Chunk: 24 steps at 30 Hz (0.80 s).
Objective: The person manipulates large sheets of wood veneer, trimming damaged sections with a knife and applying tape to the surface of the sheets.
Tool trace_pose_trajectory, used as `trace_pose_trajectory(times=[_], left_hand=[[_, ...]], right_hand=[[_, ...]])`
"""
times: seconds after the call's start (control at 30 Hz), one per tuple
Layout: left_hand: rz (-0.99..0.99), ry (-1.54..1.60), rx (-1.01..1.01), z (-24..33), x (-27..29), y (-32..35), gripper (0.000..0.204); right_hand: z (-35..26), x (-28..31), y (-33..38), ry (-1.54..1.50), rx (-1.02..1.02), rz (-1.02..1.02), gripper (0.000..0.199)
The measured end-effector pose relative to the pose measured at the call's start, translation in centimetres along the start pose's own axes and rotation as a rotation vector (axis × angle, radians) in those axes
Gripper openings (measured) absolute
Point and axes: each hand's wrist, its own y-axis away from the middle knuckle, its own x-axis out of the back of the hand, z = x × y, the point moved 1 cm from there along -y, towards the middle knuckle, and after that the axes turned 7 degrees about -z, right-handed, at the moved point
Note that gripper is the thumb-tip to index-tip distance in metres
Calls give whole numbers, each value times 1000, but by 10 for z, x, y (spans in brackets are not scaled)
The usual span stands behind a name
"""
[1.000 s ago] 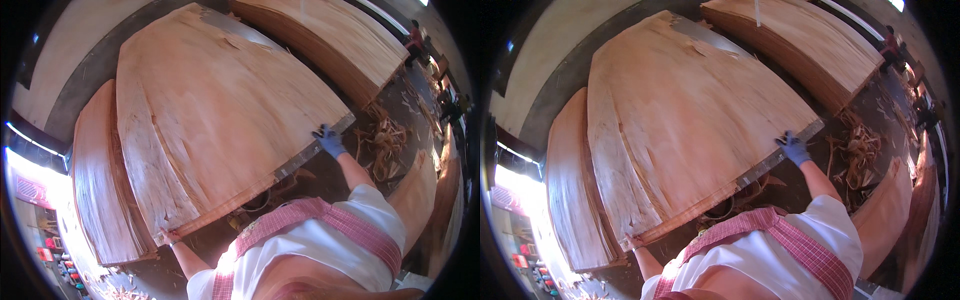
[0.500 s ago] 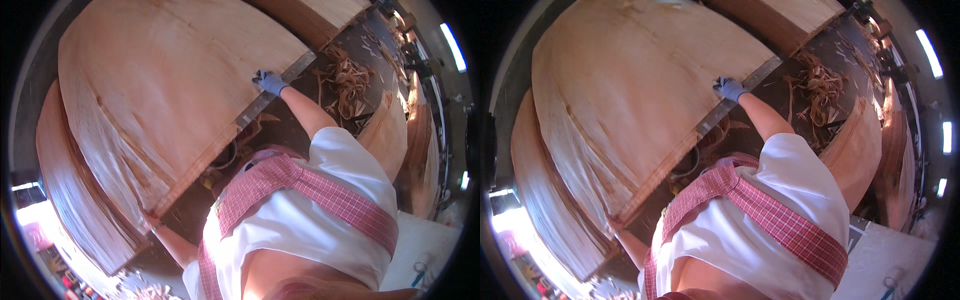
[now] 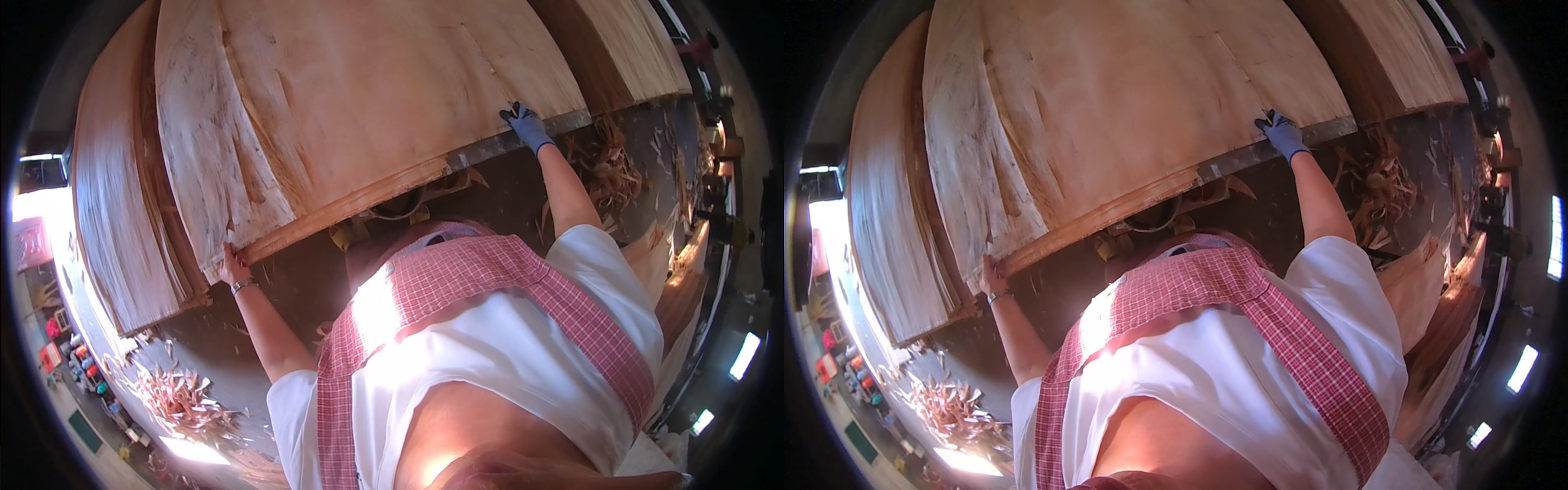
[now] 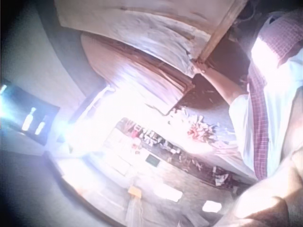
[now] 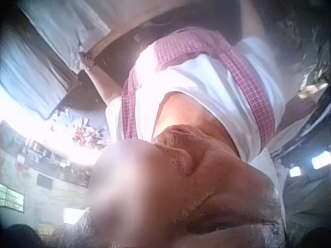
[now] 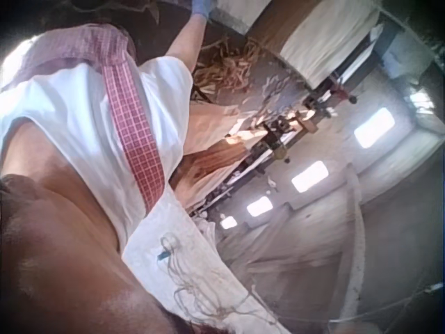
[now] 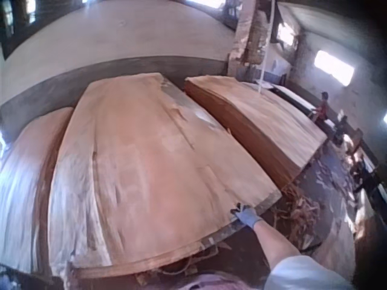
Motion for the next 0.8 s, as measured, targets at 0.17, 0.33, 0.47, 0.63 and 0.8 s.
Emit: trace_pose_trajectory(times=[0.17,0.33,0.47,0.63,0.8], left_hand=[[3,-40,-53,-11,-32,12,29],[88,-40,-85,0,-29,34,32],[107,49,28,19,-25,39,38],[133,238,106,35,-2,40,46],[397,-644,-553,47,-31,61,35]], right_hand=[[38,6,-5,-18,-60,4,78],[37,4,-5,-20,-44,32,79],[35,4,-4,-36,-57,-15,87],[-2,7,15,-11,-81,77,79],[-16,-35,48,18,-62,473,64]])
